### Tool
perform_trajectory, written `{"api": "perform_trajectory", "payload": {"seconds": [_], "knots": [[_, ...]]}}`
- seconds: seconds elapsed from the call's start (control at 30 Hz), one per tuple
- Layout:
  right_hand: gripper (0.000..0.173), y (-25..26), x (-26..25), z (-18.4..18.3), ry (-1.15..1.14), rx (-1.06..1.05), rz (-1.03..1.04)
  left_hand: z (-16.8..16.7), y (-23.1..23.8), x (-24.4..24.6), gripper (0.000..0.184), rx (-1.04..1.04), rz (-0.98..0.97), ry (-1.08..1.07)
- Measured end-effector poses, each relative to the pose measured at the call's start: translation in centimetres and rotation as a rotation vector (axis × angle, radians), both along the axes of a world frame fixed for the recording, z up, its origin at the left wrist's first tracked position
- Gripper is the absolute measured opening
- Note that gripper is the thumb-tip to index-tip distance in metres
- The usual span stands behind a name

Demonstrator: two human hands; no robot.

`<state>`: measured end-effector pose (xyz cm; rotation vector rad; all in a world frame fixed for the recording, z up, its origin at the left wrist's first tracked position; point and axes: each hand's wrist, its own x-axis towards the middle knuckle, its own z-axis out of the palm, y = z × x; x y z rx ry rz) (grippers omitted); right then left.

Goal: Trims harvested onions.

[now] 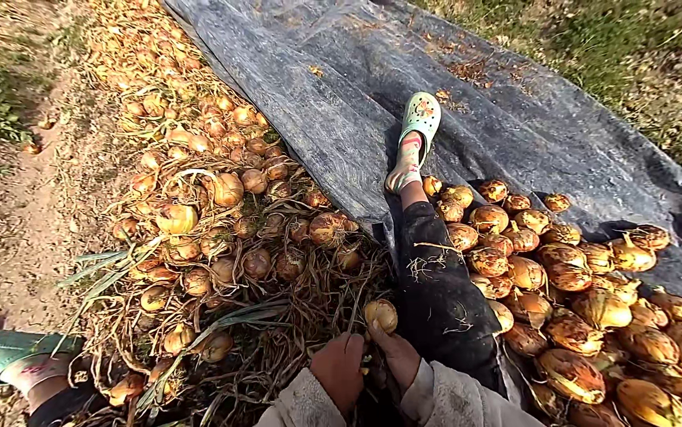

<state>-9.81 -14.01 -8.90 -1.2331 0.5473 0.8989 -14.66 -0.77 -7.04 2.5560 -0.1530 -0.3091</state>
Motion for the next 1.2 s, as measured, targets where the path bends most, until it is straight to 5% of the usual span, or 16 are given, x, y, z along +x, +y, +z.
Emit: {"api": "perform_trajectory", "payload": {"seconds": [0.13,0.23,0.3,0.4,0.53,0.7,1.03,1.2], "knots": [[0.026,-2.2,2.0,0.7,-0.592,0.001,-0.287,1.2,-1.8,6.5,0.022,-0.13,-0.181,-0.419],[0.041,-5.3,5.1,2.4,-0.895,-0.032,-0.44,1.8,-4.4,12.4,0.018,-0.194,-0.259,-0.827],[0.051,-8.1,6.5,4.1,-0.983,-0.03,-0.476,2.3,-5.0,15.3,0.023,-0.159,-0.14,-0.628],[0.059,-11.2,7.5,4.9,-1.072,-0.045,-0.534,0.6,-3.4,20.0,0.035,0.191,-0.002,0.031],[0.067,-9.2,6.1,3.5,-0.787,0.097,-0.464,-6.0,-0.7,21.5,0.043,0.436,-0.036,0.357],[0.052,-4.5,2.5,1.3,-0.445,0.21,-0.226,-5.7,0.8,19.8,0.043,0.408,0.056,0.404],[0.048,-2.2,1.6,-0.2,-0.119,0.175,0.042,-4.7,9.8,8.4,0.041,-0.157,0.389,0.554],[0.041,-1.1,1.2,-0.5,0.121,0.026,0.136,-2.9,8.5,3.5,0.023,-0.465,0.585,0.133]]}}
